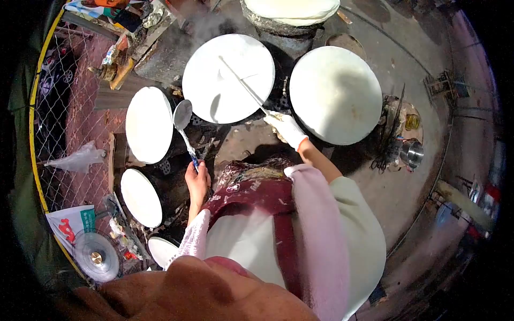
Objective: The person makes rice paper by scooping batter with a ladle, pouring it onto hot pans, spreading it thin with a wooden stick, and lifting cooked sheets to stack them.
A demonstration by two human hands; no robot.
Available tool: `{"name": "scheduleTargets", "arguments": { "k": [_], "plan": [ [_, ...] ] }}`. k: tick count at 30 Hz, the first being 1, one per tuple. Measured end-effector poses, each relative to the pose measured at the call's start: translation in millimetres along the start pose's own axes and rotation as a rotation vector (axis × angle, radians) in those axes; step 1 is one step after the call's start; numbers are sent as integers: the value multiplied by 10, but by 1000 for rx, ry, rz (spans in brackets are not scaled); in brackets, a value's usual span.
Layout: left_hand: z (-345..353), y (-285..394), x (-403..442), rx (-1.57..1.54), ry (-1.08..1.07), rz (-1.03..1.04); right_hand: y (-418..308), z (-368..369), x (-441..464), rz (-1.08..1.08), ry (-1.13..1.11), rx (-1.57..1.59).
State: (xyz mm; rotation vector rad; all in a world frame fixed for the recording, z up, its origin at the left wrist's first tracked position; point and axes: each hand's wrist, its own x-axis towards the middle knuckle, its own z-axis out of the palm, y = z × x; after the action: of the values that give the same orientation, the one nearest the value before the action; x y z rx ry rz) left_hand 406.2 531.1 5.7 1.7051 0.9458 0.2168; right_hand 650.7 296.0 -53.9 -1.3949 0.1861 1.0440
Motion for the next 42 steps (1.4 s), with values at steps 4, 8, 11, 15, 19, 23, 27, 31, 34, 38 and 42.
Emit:
{"name": "scheduleTargets", "arguments": {
  "k": [4,8,11,15,19,23,27,31,34,38,42],
  "plan": [
    [-69,292,187,-92,-84,-66,-115,-65,185,-160,142,-7],
    [-197,47,725,-38,-140,45,-21,187,127,-45,14,-59],
    [-244,414,1160,-54,-282,22,259,299,310,-274,84,-96],
    [-101,614,2024,-66,-441,10,414,478,355,-431,336,-328],
    [289,727,2706,-121,-598,-31,440,866,-187,-343,291,-253],
    [471,606,2848,-157,-706,-109,1003,957,-233,-340,572,-52],
    [274,515,2470,-184,-739,-284,978,1870,-47,-269,395,131],
    [42,415,2151,-496,-646,-502,601,2081,-184,-176,372,244],
    [-10,284,2210,-618,-694,-577,844,2020,-6,-321,419,313],
    [-42,419,2191,-850,-667,-698,983,2228,186,-191,291,181],
    [-671,268,2383,-946,-852,-285,604,2061,-140,-124,295,168]
  ]
}}
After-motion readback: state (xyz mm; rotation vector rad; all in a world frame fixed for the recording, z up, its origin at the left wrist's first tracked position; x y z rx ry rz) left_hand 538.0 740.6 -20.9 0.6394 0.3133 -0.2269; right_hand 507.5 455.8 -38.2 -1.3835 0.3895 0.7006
